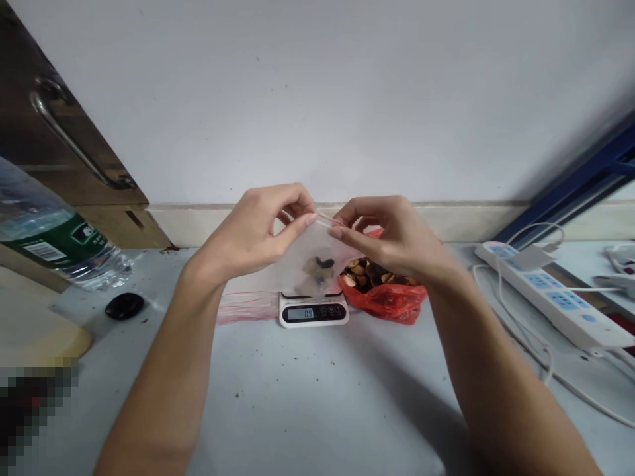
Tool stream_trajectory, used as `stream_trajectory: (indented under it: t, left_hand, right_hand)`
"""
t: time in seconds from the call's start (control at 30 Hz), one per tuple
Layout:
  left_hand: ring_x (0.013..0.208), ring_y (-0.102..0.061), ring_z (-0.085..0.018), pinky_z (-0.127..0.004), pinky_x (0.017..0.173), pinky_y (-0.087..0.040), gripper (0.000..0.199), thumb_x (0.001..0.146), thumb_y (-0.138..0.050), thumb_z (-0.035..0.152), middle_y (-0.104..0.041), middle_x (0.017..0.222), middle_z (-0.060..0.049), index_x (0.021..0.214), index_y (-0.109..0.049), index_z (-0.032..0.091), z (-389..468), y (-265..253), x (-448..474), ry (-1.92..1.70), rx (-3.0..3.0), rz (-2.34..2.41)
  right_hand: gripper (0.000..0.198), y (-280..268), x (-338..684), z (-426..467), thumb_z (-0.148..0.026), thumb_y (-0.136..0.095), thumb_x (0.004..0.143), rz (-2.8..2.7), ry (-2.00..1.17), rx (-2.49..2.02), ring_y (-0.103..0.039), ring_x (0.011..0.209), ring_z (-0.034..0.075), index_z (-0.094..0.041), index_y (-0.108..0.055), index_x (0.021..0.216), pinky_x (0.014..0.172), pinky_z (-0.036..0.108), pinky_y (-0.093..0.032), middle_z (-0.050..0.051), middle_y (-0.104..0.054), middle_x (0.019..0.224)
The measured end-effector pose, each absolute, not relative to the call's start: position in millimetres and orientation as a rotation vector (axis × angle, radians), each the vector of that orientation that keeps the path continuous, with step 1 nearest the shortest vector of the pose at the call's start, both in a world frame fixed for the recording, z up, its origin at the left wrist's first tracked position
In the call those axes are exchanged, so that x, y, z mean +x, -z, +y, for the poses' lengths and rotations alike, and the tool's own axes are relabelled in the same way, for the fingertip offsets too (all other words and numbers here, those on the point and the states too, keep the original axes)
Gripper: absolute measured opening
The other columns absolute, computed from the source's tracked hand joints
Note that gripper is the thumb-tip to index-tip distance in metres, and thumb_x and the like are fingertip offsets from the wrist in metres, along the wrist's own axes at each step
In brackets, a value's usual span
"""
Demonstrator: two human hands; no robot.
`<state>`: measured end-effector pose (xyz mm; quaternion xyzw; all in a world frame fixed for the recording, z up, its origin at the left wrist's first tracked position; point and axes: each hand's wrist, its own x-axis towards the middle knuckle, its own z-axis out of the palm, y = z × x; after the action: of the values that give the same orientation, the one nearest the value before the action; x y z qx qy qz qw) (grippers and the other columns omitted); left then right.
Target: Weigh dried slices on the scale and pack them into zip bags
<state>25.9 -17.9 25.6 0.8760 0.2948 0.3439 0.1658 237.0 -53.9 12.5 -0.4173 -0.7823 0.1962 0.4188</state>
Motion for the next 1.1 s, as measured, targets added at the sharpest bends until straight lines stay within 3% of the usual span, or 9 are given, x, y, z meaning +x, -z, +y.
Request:
stream_trajectory:
  t: [0.1,0.2,0.33,0.5,0.8,1.1]
  left_hand:
    - [0.081,-0.069,-0.018,-0.028,0.076,-0.055,0.014,0.093,-0.062,0.029,-0.075,0.086,-0.002,0.085,-0.068,0.019,-17.7,-24.0,25.5,-0.980,2.482,0.781]
    - [0.080,-0.069,-0.016,-0.028,0.081,-0.054,0.014,0.094,-0.062,0.027,-0.075,0.084,0.000,0.085,-0.070,0.019,-17.4,-22.7,26.3,-0.995,2.534,0.720]
    - [0.077,-0.066,-0.014,-0.025,0.076,-0.052,0.015,0.094,-0.059,0.021,-0.072,0.080,0.002,0.080,-0.066,0.019,-17.0,-23.7,25.6,-1.033,2.635,0.695]
    - [0.073,-0.064,-0.012,-0.023,0.071,-0.049,0.017,0.093,-0.059,0.021,-0.069,0.075,0.003,0.077,-0.064,0.019,-17.8,-26.8,22.8,-0.987,2.682,0.653]
    - [0.076,-0.064,-0.014,-0.019,0.052,-0.040,0.018,0.090,-0.059,0.025,-0.067,0.073,0.001,0.073,-0.060,0.019,-17.2,-30.2,15.8,-0.906,2.656,0.773]
    - [0.077,-0.064,-0.015,-0.017,0.049,-0.040,0.018,0.090,-0.059,0.026,-0.067,0.074,0.000,0.073,-0.061,0.019,-13.4,-29.4,12.6,-0.875,2.634,0.798]
  right_hand:
    - [0.015,-12.0,238.2,-53.8,-0.027,-0.070,0.086,-1.998,-0.403,-1.017,-0.061,0.068,0.016,-0.019,-0.069,0.074,0.065,0.030,-0.047,0.003,-0.070,0.072]
    - [0.019,-11.0,236.7,-53.2,-0.033,-0.072,0.087,-1.973,-0.412,-1.010,-0.061,0.067,0.015,-0.018,-0.071,0.074,0.065,0.030,-0.047,0.003,-0.072,0.073]
    - [0.031,-10.2,235.2,-52.5,-0.045,-0.076,0.085,-1.917,-0.516,-1.049,-0.061,0.066,0.015,-0.017,-0.071,0.073,0.063,0.030,-0.047,0.003,-0.072,0.072]
    - [0.020,-10.5,236.6,-54.2,-0.032,-0.072,0.086,-1.968,-0.489,-1.021,-0.060,0.066,0.014,-0.018,-0.069,0.072,0.063,0.028,-0.046,0.002,-0.070,0.070]
    - [0.019,-10.7,241.2,-53.5,-0.031,-0.070,0.085,-1.983,-0.508,-1.059,-0.060,0.067,0.015,-0.018,-0.071,0.073,0.064,0.029,-0.048,0.003,-0.072,0.072]
    - [0.017,-7.7,242.7,-49.4,-0.030,-0.068,0.085,-1.987,-0.521,-1.107,-0.061,0.067,0.015,-0.017,-0.073,0.075,0.066,0.030,-0.048,0.003,-0.074,0.075]
